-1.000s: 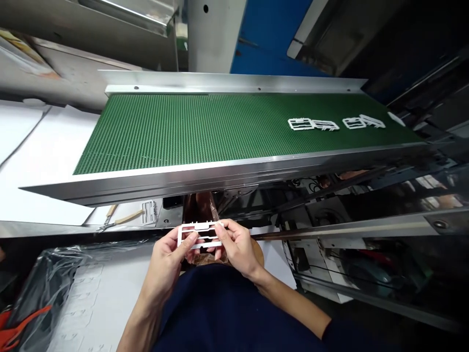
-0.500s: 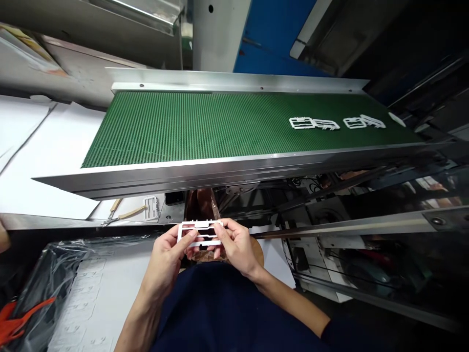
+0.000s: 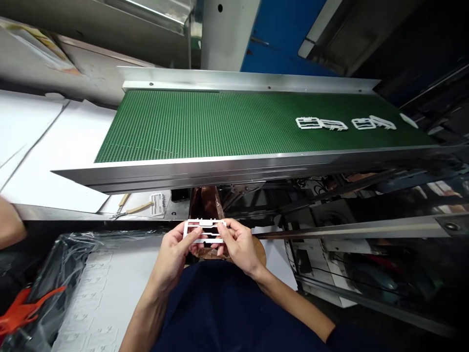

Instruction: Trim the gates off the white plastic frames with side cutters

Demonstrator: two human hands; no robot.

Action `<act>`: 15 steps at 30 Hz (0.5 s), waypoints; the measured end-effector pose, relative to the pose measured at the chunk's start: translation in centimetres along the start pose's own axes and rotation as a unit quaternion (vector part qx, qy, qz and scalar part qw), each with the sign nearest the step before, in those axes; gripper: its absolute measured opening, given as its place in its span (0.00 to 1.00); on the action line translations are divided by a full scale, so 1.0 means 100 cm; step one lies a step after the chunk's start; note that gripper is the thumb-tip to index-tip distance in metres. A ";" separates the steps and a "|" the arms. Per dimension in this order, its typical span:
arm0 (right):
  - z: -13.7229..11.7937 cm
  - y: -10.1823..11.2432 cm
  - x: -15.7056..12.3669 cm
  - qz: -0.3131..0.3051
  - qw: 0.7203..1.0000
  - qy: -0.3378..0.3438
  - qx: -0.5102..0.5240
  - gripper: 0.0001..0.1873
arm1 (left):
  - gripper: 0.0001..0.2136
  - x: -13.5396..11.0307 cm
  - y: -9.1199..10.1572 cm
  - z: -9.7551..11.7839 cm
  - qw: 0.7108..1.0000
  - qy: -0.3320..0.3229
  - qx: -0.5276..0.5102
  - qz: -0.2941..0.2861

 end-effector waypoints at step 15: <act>0.080 0.016 -0.011 -0.055 0.911 -0.005 -0.409 0.20 | 0.02 0.066 0.236 -0.098 0.910 0.108 -0.040 0.399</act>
Point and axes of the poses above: each hand's wrist, its own x-axis towards the middle knuckle, its own y-axis out of the back of the hand, z = x × y, the point moved 8 cm from there along x, towards the middle knuckle, and after that the axes turned 5 degrees about z, right-handed, at the moved point
